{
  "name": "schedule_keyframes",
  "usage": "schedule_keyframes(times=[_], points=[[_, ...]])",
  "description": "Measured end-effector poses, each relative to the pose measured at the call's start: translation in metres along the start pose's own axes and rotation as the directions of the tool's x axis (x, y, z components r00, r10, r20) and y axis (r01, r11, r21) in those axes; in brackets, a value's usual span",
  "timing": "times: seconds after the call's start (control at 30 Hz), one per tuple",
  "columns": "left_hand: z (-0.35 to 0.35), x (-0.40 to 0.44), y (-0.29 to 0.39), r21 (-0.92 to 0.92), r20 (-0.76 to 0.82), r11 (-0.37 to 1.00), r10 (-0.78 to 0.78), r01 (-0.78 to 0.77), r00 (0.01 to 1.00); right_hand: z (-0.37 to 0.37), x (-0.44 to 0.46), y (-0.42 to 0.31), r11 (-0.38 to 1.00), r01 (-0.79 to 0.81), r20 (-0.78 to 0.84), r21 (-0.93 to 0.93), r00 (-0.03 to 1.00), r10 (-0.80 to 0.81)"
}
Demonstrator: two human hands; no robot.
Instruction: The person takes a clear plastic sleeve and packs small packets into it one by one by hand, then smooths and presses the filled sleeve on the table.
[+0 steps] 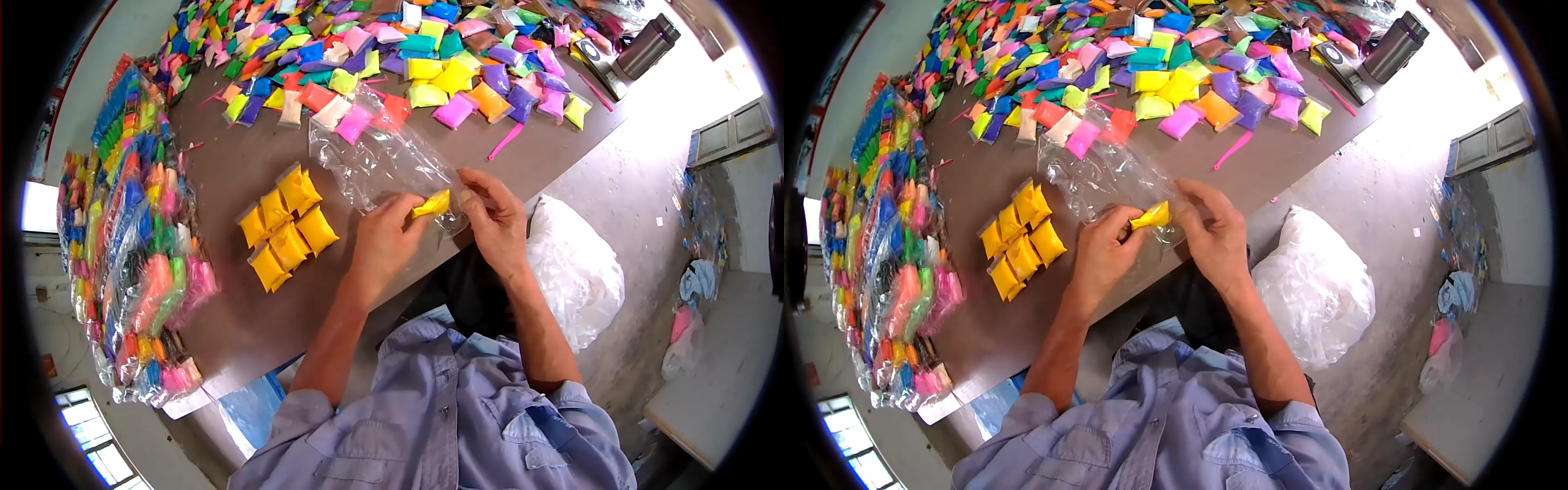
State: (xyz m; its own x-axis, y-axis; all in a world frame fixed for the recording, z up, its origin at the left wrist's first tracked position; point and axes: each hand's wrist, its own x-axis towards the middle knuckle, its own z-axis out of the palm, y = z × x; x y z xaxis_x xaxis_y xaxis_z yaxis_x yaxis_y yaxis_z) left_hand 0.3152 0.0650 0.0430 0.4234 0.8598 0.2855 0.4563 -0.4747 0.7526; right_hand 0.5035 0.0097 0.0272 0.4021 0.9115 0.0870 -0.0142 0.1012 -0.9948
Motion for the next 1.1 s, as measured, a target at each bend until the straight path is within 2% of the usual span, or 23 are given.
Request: schedule_keyframes(times=[0.03, 0.1, 0.13, 0.2, 0.23, 0.3, 0.43, 0.5, 0.53, 0.6, 0.73, 0.8, 0.9, 1.0, 1.1], points=[[0.0, 0.0, 0.0, -0.001, 0.0, 1.0, -0.001, 0.001, 1.0, -0.001, 0.0, -0.004, 1.0, -0.001, 0.001, -0.001, 1.0, 0.001], [0.0, 0.0, 0.001, 0.035, 0.007, 0.999, 0.003, -0.003, 1.0, -0.004, 0.0, -0.014, 0.977, 0.112, -0.056, -0.181, 0.991, -0.124], [0.0, 0.0, 0.0, 0.034, 0.005, 0.999, -0.001, 0.001, 1.0, -0.006, -0.002, -0.019, 0.977, 0.111, -0.053, -0.182, 0.991, -0.123], [-0.001, 0.001, -0.003, 0.025, 0.001, 0.999, 0.032, -0.032, 0.999, -0.008, -0.012, -0.026, 0.823, 0.278, 0.012, -0.496, 0.949, -0.314], [0.0, 0.001, -0.003, 0.023, 0.0, 0.999, 0.031, -0.031, 1.0, -0.008, -0.017, -0.026, 0.822, 0.279, 0.014, -0.497, 0.949, -0.314], [0.001, -0.001, -0.004, -0.009, 0.004, 1.0, -0.023, 0.023, 1.0, -0.006, -0.024, -0.027, 0.876, 0.04, -0.106, -0.48, 0.989, -0.104], [0.003, -0.001, -0.006, -0.016, -0.011, 1.0, -0.021, 0.021, 1.0, -0.02, -0.026, -0.018, 0.854, 0.036, -0.013, -0.519, 0.999, -0.05], [0.004, -0.001, -0.006, -0.043, -0.028, 0.999, -0.017, 0.016, 0.999, -0.022, -0.024, -0.022, 0.924, -0.188, -0.019, -0.333, 0.981, 0.193], [0.004, -0.001, -0.007, -0.045, -0.027, 0.999, -0.016, 0.015, 1.0, -0.023, -0.024, -0.018, 0.924, -0.188, -0.02, -0.334, 0.981, 0.192], [0.002, -0.002, -0.009, -0.024, 0.033, 0.997, -0.066, 0.067, 0.997, -0.024, -0.021, -0.009, 0.956, -0.208, 0.025, -0.207, 0.976, 0.218], [0.003, -0.003, -0.007, -0.029, 0.005, 0.999, -0.04, 0.041, 0.999, -0.028, -0.021, -0.021, 0.911, -0.304, 0.028, -0.279, 0.946, 0.324], [0.002, -0.003, -0.007, -0.025, 0.005, 0.999, -0.026, 0.026, 1.0, -0.024, -0.024, -0.029, 0.914, -0.359, -0.011, -0.188, 0.931, 0.364], [0.004, -0.002, -0.008, -0.023, -0.026, 0.999, 0.022, -0.023, 0.999, -0.022, -0.023, -0.034, 0.903, -0.354, 0.003, -0.244, 0.931, 0.366], [0.003, -0.003, -0.007, -0.026, -0.002, 0.999, -0.025, 0.025, 1.0, -0.025, -0.022, -0.024, 0.91, -0.324, -0.003, -0.258, 0.942, 0.335], [0.004, -0.004, -0.008, -0.018, -0.018, 1.0, -0.01, 0.009, 1.0, -0.031, -0.021, -0.019, 0.91, -0.3, -0.011, -0.288, 0.951, 0.31]])
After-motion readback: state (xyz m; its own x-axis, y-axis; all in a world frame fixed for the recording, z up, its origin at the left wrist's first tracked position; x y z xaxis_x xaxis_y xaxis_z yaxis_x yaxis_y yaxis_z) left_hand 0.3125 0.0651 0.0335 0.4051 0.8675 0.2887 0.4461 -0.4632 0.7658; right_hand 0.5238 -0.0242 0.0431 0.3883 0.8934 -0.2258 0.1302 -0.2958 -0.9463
